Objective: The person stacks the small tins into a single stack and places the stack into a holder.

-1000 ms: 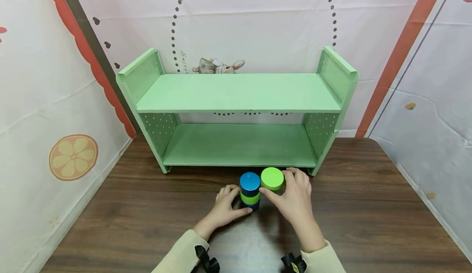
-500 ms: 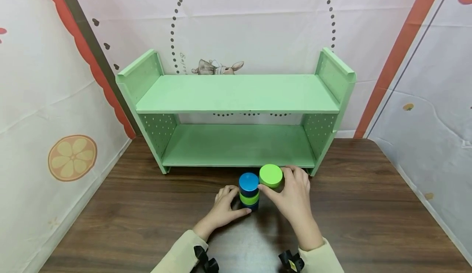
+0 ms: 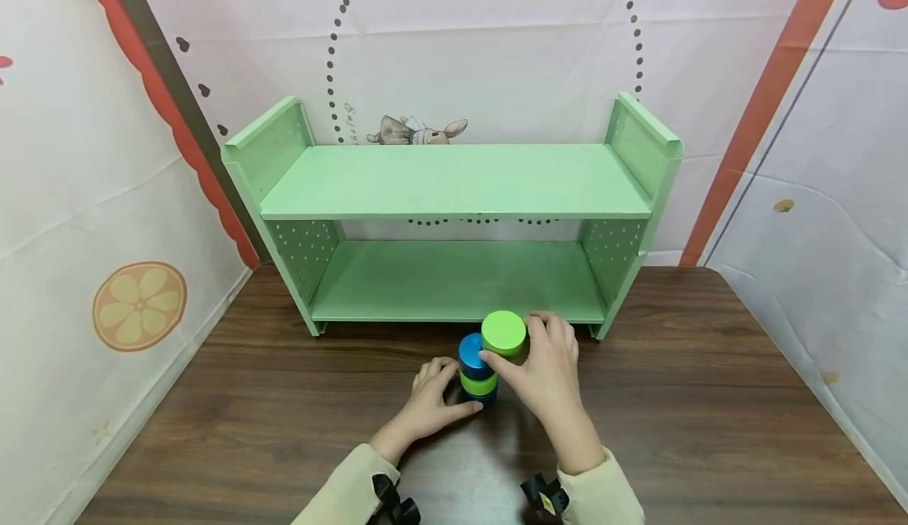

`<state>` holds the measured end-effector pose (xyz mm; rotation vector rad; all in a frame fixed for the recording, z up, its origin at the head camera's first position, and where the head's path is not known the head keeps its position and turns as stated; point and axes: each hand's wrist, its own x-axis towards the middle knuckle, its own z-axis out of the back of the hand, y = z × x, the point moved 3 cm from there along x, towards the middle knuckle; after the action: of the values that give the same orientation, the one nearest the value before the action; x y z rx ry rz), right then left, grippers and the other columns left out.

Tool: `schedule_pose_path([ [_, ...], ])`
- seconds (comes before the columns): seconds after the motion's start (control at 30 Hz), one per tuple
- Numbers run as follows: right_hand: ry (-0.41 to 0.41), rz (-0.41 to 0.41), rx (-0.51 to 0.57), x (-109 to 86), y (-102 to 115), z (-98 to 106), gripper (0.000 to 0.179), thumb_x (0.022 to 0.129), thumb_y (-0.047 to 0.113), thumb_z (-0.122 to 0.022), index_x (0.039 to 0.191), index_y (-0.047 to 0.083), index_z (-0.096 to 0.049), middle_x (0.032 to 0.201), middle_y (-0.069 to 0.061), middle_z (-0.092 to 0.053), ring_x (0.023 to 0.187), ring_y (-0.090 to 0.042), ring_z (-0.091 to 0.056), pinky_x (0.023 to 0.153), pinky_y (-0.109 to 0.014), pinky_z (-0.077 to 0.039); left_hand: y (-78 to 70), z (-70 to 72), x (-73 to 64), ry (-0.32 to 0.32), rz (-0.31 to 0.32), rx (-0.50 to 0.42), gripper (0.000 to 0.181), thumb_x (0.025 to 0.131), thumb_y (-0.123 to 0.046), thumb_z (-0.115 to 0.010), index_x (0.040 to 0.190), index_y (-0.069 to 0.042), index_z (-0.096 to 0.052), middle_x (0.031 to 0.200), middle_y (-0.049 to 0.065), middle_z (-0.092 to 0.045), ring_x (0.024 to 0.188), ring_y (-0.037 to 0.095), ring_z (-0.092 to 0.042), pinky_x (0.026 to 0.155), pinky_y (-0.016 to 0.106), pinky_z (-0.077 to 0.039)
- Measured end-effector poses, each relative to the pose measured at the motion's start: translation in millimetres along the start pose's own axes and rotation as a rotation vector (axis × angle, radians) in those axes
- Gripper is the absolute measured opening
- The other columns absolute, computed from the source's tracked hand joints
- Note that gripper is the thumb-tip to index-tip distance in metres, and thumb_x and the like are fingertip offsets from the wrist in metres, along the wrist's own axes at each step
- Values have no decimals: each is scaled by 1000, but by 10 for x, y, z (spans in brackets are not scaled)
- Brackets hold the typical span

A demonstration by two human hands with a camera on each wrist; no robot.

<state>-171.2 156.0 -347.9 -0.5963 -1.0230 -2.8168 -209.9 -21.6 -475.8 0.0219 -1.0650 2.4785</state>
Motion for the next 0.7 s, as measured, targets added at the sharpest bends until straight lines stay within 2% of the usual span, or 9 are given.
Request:
schedule_pose_path([
  [0.7,32,57,13,27,126,-224,63,71,33,-84,115,-4,-58,123,-24,-49,120,-42,-37,101,-60,-24,-16,8,-14,4,-6,-10,56,80,-48,-72,125,-18,-57,125,9,-48,117,28,-40,95,51,-30],
])
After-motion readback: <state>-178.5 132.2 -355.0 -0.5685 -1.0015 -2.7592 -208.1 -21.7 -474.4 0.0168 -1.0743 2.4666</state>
